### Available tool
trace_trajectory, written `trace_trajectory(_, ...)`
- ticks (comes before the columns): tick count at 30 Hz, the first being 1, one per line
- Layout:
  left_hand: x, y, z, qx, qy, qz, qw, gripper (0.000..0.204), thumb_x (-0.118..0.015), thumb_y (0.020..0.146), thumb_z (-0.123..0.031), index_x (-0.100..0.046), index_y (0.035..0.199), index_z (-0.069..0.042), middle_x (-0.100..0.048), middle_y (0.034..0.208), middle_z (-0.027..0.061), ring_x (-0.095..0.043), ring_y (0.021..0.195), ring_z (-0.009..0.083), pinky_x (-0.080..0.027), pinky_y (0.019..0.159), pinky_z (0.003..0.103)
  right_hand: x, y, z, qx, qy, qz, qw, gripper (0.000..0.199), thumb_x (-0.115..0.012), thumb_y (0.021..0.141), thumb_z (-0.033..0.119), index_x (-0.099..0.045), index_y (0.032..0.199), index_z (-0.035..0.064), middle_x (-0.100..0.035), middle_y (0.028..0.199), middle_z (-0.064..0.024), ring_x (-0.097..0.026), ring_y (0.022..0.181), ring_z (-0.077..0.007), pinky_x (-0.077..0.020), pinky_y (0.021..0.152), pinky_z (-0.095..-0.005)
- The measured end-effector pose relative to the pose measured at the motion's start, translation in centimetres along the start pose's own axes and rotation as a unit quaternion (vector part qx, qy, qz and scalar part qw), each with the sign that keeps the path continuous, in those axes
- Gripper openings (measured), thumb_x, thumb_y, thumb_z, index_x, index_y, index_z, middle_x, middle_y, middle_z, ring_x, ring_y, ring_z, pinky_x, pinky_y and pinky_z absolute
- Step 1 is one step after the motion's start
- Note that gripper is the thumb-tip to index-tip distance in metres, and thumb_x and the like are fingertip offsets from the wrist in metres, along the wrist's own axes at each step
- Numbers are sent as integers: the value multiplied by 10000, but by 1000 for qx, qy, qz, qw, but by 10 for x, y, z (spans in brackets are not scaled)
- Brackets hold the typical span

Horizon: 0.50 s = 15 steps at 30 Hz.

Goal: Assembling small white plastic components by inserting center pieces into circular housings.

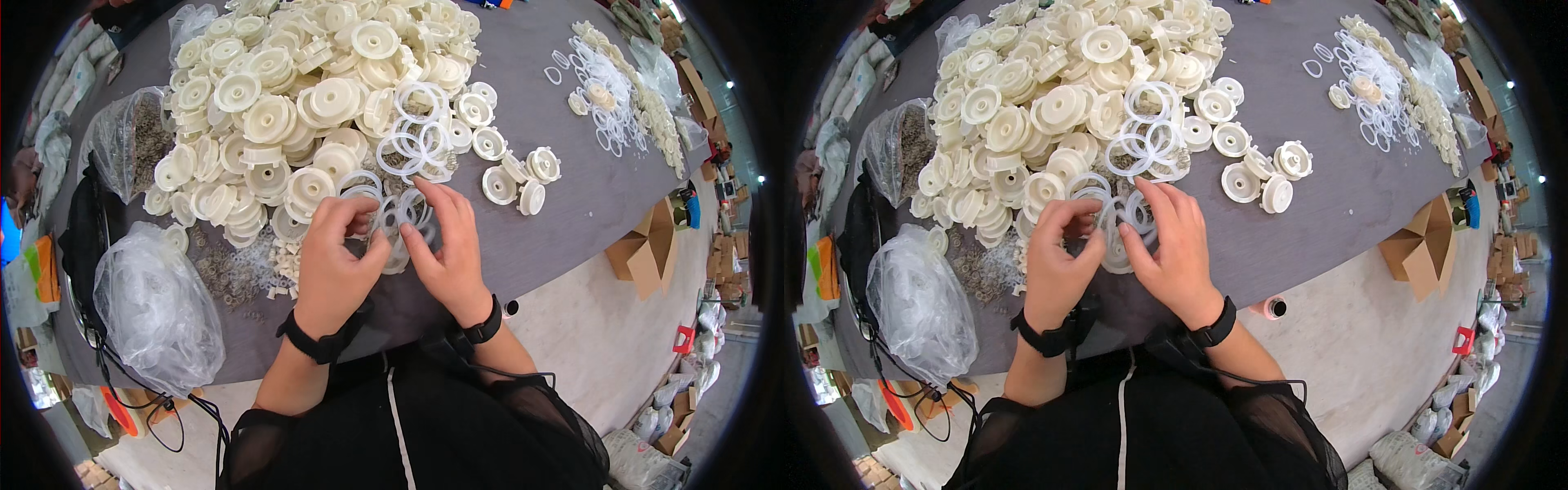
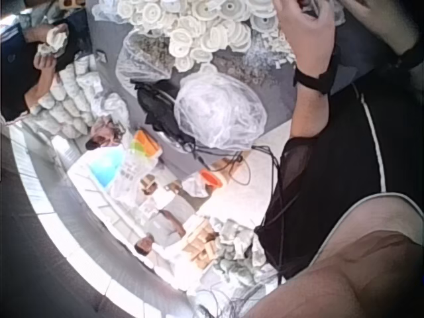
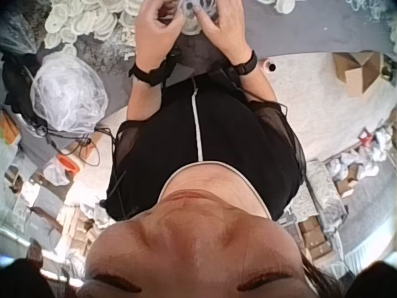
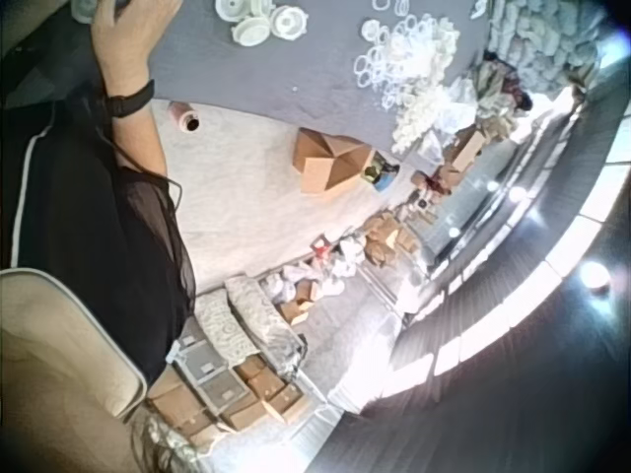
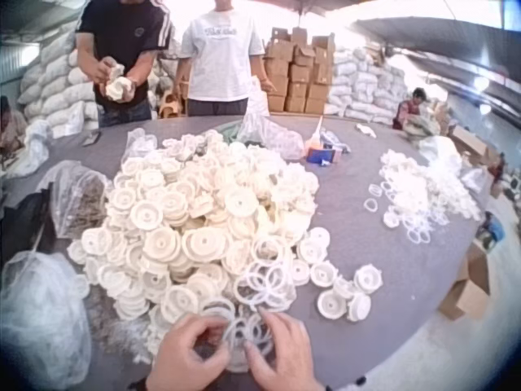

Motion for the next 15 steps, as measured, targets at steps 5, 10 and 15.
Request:
trace_trajectory(5, 3, 12, -7, -16, 25, -13, 999, 246, -599, 705, -5, -604, 949, -33, -528, 897, 65, -527, 790, 155, -430, 681, 258, -16, 4, -29, -77, 133, 31, 988, 437, -616, 790, 105, -494, 1200, 14, -532, 1092, -174, -532, 937, -301, -435, 819, -366)
trace_trajectory(10, 4, 5, -23, -86, 159, 98, 979, 215, -652, 660, -39, -613, 871, -56, -509, 867, 89, -532, 792, 234, -436, 681, 319, 5, 0, -25, -71, 128, -3, 989, 389, -610, 795, 96, -526, 1168, 22, -533, 1063, -142, -539, 913, -257, -441, 807, -333)
trace_trajectory(15, -21, -12, -2, -105, 307, 141, 935, 159, -670, 622, -94, -575, 743, -54, -485, 819, 126, -527, 796, 310, -425, 676, 409, -10, -17, -36, -117, 136, 31, 983, 347, -597, 774, 52, -563, 1118, 18, -532, 1064, -129, -534, 897, -230, -436, 799, -313)
Point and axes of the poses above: each hand's wrist, its own y-axis towards the middle knuckle, its own x-axis out of the back of the hand, z = x × y, the point moved 9 cm from there along y, towards the middle knuckle
